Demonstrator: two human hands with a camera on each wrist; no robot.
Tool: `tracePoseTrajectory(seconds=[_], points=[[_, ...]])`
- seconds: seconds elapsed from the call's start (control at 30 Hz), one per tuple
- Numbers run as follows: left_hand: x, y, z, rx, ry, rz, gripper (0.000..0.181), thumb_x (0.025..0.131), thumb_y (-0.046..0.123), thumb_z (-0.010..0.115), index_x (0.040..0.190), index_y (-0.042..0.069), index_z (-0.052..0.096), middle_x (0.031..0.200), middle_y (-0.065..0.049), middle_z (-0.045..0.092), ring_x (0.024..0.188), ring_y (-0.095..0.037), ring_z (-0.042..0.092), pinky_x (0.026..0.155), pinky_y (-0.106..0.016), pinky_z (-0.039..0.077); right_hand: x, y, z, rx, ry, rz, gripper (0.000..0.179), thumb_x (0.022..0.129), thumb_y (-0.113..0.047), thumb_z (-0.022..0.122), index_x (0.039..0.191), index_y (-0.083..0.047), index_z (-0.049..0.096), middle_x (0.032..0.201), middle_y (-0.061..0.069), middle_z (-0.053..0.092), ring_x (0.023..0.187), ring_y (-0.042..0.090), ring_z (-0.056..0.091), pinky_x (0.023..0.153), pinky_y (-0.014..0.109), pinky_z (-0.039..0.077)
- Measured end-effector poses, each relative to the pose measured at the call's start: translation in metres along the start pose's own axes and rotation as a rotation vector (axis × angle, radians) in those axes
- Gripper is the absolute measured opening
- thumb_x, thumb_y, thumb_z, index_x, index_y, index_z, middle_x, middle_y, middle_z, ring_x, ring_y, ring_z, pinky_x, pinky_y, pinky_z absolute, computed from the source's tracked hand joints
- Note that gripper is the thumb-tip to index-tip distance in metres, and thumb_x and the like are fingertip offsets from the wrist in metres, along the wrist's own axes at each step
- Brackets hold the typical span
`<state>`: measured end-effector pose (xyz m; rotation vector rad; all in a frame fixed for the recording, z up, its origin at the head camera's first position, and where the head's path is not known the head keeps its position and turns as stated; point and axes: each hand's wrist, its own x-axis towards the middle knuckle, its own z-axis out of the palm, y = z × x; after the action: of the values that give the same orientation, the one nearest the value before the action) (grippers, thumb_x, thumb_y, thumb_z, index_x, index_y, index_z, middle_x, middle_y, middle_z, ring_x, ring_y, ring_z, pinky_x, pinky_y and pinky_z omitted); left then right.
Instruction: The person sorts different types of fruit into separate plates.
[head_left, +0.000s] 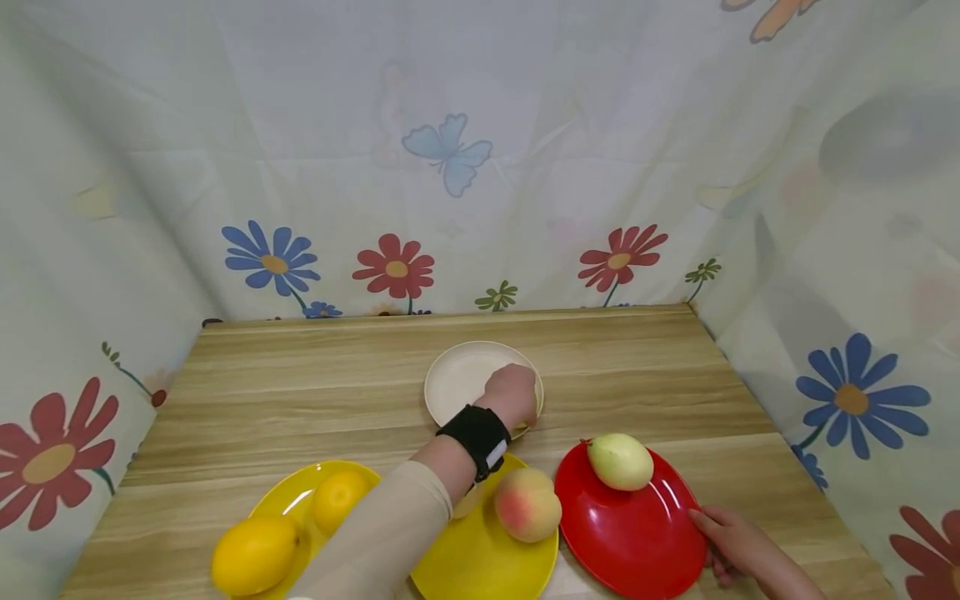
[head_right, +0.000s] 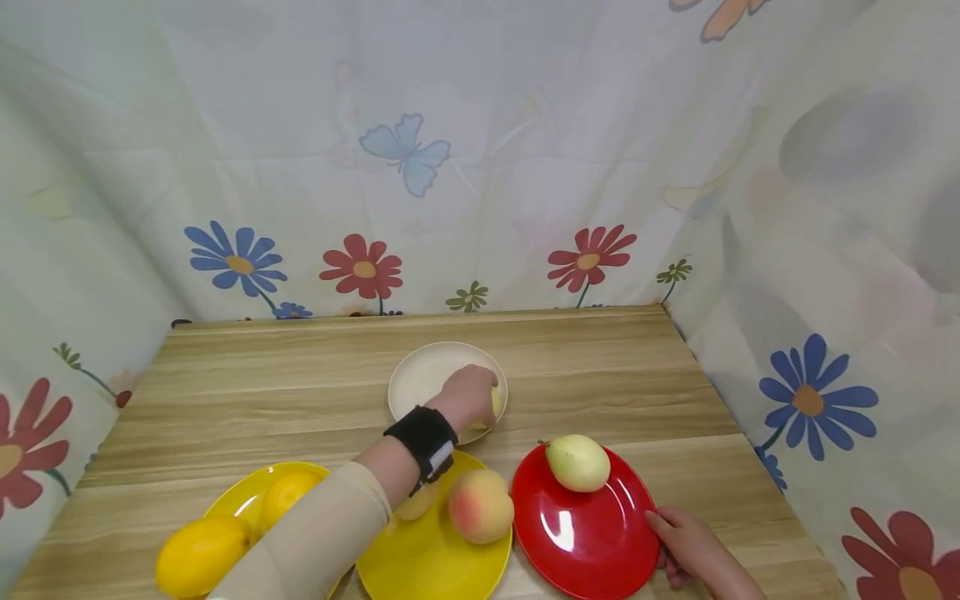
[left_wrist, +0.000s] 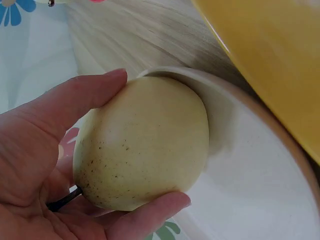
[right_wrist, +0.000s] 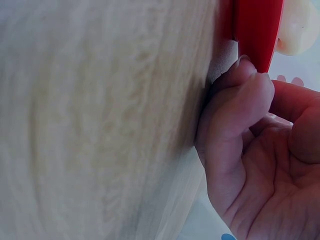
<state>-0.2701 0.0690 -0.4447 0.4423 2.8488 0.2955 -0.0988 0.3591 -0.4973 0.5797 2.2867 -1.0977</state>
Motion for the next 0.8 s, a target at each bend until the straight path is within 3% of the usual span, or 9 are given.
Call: tracePoseTrajectory(seconds=[0.3,0.6,0.8], points=[[-0.0027,-0.0016,-0.0004,-0.068,0.015,-0.022,0.033,0.061,0.028,0.088,0.080,0.011,0.065,0.087,-0.002,0.064,0.072,-0.017,0.055,0.062,-0.028,0.048,0.0000,0.0003,-0.0007,-0.012,-0.003,-0.005,0.032,0.102,-0.019,0.036,0.113,0.005,0.053,0.067,0.007,0.056,0.057,0.019,0.053,0.058,0.027,0.051],[-0.0068,-0.0064,-0.0024,-0.131,0.024,-0.025,0.043,0.062,0.029,0.088,0.096,0.012,0.069,0.099,-0.001,0.067,0.084,-0.016,0.058,0.073,-0.027,0.050,0.0012,0.0015,0.0001,0.003,-0.002,0.006,0.030,0.102,-0.019,0.037,0.111,0.005,0.054,0.067,0.007,0.057,0.057,0.019,0.053,0.057,0.027,0.051],[-0.0081,-0.0056,-0.0045,-0.155,0.031,-0.037,0.043,0.061,0.029,0.088,0.096,0.012,0.068,0.098,-0.001,0.067,0.081,-0.016,0.057,0.072,-0.026,0.050,0.0006,0.0010,-0.0003,0.007,0.001,0.006,0.032,0.102,-0.020,0.037,0.114,0.006,0.053,0.068,0.007,0.057,0.058,0.019,0.053,0.058,0.027,0.050]])
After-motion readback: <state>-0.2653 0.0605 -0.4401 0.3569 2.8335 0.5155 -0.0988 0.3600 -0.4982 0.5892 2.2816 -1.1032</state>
